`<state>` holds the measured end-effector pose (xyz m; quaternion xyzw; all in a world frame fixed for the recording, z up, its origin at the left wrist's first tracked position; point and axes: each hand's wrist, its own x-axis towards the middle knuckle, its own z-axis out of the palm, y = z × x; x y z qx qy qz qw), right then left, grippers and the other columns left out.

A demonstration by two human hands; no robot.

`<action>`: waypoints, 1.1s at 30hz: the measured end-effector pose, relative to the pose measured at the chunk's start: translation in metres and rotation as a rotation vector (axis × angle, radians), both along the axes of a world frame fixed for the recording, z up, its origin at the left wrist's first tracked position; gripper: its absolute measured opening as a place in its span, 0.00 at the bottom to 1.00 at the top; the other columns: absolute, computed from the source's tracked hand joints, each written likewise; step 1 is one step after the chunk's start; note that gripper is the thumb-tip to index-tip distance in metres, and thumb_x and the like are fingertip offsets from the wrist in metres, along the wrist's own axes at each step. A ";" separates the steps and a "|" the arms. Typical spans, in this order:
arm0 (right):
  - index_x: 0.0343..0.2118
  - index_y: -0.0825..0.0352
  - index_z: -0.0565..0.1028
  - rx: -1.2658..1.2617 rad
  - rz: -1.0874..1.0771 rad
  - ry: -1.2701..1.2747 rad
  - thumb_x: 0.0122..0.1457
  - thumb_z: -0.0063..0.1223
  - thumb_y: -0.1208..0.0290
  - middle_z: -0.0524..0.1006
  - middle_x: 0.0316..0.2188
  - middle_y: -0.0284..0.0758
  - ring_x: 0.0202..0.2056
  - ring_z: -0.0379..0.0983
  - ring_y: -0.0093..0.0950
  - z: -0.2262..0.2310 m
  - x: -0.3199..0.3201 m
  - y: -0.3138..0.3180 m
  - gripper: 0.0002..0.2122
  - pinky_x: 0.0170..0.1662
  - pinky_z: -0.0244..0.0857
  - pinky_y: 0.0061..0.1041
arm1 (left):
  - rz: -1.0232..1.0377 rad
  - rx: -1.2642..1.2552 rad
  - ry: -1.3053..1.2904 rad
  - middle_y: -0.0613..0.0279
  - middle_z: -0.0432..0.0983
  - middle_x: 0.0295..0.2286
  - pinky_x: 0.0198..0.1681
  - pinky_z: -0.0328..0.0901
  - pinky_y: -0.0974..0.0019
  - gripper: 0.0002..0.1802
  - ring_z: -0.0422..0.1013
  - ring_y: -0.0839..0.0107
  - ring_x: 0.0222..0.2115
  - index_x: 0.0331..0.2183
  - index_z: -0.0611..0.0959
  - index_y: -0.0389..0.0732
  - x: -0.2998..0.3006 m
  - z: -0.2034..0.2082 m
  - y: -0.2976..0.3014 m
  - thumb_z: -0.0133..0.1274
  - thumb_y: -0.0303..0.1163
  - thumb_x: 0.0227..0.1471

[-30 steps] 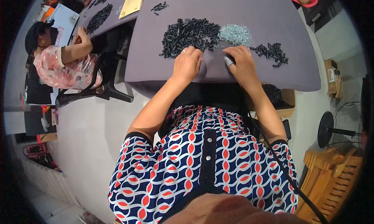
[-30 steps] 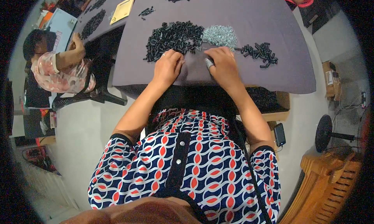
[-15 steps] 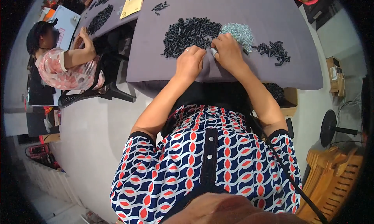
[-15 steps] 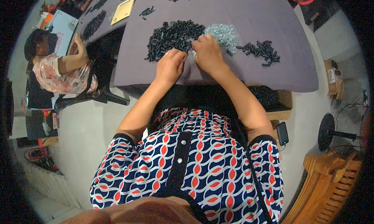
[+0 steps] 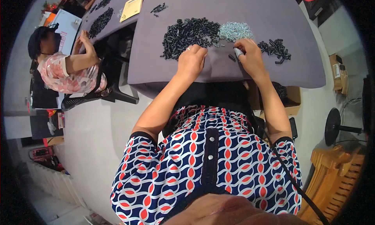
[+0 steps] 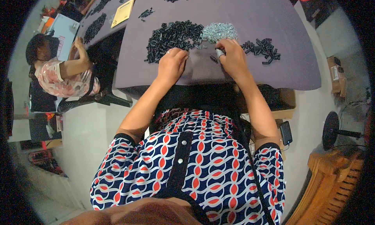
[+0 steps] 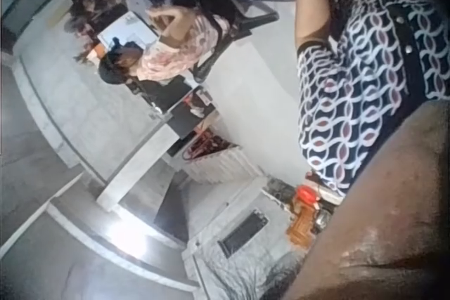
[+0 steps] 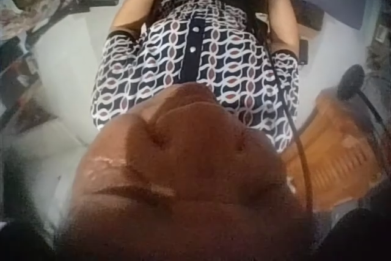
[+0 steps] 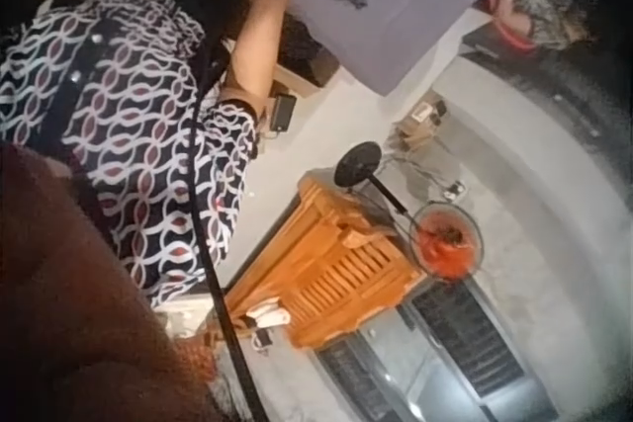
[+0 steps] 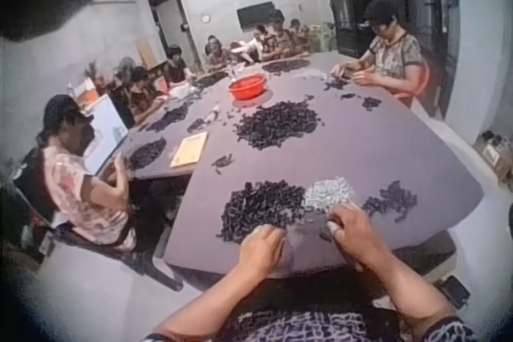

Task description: The recorder is sorting small black and silver mechanical components into piles on a workbench.

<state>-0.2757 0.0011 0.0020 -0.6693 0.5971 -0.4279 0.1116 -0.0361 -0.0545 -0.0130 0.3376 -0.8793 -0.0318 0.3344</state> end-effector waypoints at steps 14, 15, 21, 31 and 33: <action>0.34 0.68 0.76 -0.123 -0.018 0.054 0.43 0.50 0.84 0.77 0.35 0.40 0.41 0.71 0.44 0.002 0.003 0.018 0.13 0.46 0.66 0.38 | -0.199 0.053 0.031 0.55 0.75 0.31 0.33 0.70 0.53 0.09 0.72 0.52 0.34 0.31 0.80 0.41 -0.056 0.009 0.006 0.56 0.23 0.42; 0.34 0.68 0.76 -0.109 -0.022 0.074 0.43 0.50 0.84 0.77 0.35 0.40 0.41 0.71 0.43 0.002 0.007 0.019 0.13 0.47 0.66 0.38 | -0.199 0.054 0.030 0.55 0.75 0.31 0.33 0.70 0.53 0.09 0.72 0.52 0.34 0.31 0.80 0.41 -0.050 0.007 0.009 0.56 0.23 0.42; 0.34 0.67 0.77 -0.091 0.057 0.143 0.42 0.52 0.83 0.76 0.35 0.38 0.44 0.70 0.40 -0.003 0.022 0.016 0.14 0.48 0.66 0.37 | -0.037 0.932 0.558 0.71 0.77 0.27 0.29 0.63 0.78 0.05 0.69 0.86 0.27 0.33 0.81 0.35 0.003 0.004 0.043 0.60 0.20 0.51; 0.46 0.70 0.78 0.320 0.508 -0.380 0.52 0.49 0.85 0.75 0.37 0.31 0.41 0.72 0.22 0.025 0.064 0.022 0.17 0.45 0.65 0.20 | -0.169 1.287 0.882 0.67 0.79 0.26 0.29 0.66 0.78 0.05 0.72 0.82 0.24 0.35 0.83 0.36 0.034 0.011 0.051 0.58 0.23 0.53; 0.45 0.70 0.78 0.333 0.523 -0.413 0.53 0.50 0.83 0.75 0.36 0.31 0.40 0.73 0.22 0.025 0.066 0.023 0.15 0.45 0.65 0.20 | -0.232 1.305 0.900 0.68 0.80 0.29 0.30 0.65 0.78 0.06 0.73 0.83 0.27 0.36 0.82 0.37 0.038 0.006 0.052 0.59 0.25 0.53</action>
